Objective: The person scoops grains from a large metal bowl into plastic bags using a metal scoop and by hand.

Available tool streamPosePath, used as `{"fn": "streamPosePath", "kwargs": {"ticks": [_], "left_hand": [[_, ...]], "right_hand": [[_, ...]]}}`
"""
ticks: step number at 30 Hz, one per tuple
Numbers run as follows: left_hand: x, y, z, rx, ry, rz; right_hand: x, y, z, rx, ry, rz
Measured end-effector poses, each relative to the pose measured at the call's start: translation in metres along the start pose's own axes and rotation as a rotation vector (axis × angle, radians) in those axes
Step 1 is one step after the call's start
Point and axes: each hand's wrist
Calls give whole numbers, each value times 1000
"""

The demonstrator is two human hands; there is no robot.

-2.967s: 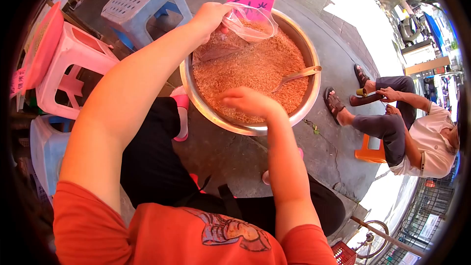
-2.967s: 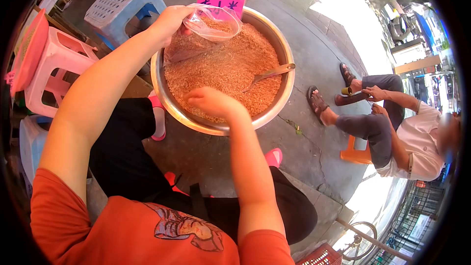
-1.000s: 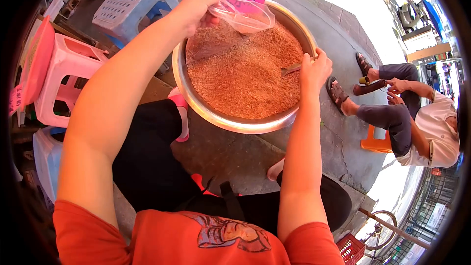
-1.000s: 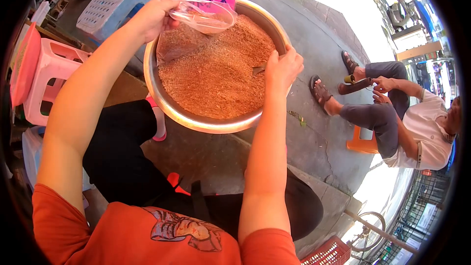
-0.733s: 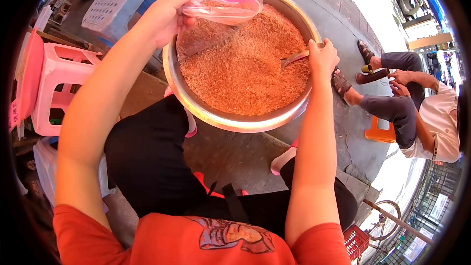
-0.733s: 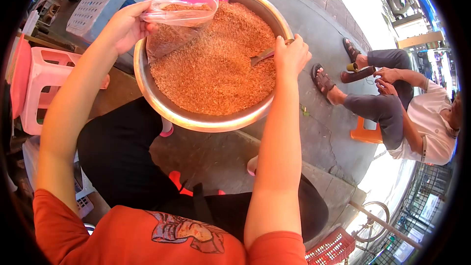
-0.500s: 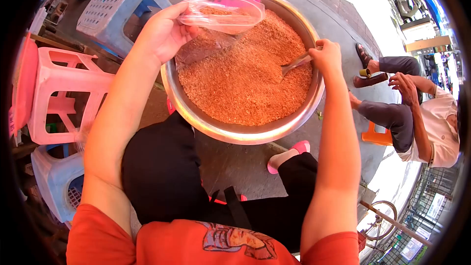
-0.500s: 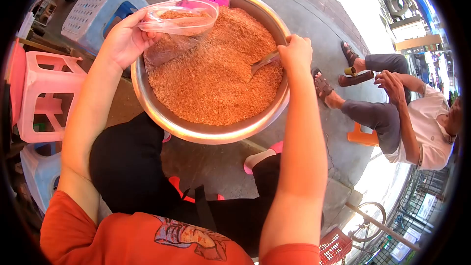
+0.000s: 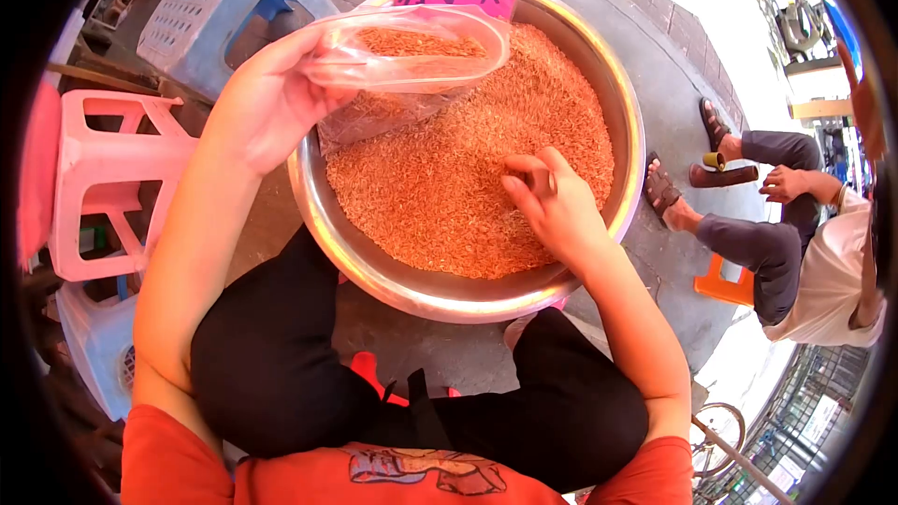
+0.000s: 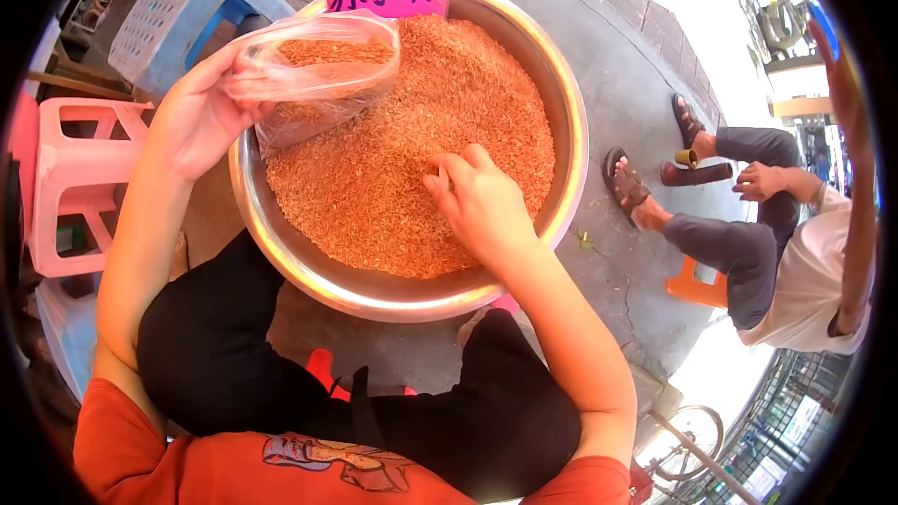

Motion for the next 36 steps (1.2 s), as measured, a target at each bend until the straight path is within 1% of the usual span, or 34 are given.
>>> {"fn": "streamPosePath", "kwargs": {"ticks": [2,3,4,6,8,9,12,13,14,15,16,18,20,22,23,24,27,28,30,31,34,36], "left_hand": [[-1,4,11,101,34,45],[-2,5,10,130,55,63],[-2,5,7,82,48,66],[-1,5,0,-27,46,65],[1,4,2,15,80,61],[0,5,3,35,91,57],[4,6,5,-11,129,88],[5,4,10,35,148,102],[5,3,10,20,149,95],[5,2,7,6,152,89],[5,2,3,-8,156,82],[4,1,-3,-58,144,84],[2,1,-12,-103,130,82],[0,1,-21,-144,112,78],[1,0,-21,-132,114,76],[1,-1,-20,-123,118,74],[3,-3,-16,-63,138,56],[4,-5,-14,-38,147,44],[8,-8,-4,36,177,37],[9,-9,-1,74,188,34],[11,-10,-1,92,180,23],[10,-9,-6,25,172,38]], "right_hand": [[10,7,12,62,44,-20],[8,7,22,81,72,33],[1,6,29,25,100,156],[-2,-1,47,-159,83,170],[-11,-17,60,-381,67,251],[-11,-28,65,-446,67,233],[-31,-63,60,-524,136,237],[-42,-74,54,-504,167,261],[-53,-82,44,-482,200,285],[-57,-84,34,-418,182,222],[-55,-88,24,-425,223,232],[-41,-72,16,-299,166,164],[-42,-53,-1,-240,226,249],[-22,-29,-2,-140,281,327],[-17,-22,3,-85,234,350],[-12,-16,12,-38,189,314],[-27,-20,36,-296,309,370],[-28,-22,43,-386,331,303],[-43,-22,47,-423,445,119],[-45,-18,45,-403,410,-21],[-53,-14,31,-338,455,-50],[-58,-11,21,-343,356,-14]]}}
Point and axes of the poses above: each hand's wrist, its own y-axis away from the middle knuckle, its own z-axis out of the back of the hand, x = y × z, and after that the axes turned 1 degree about x, right-handed
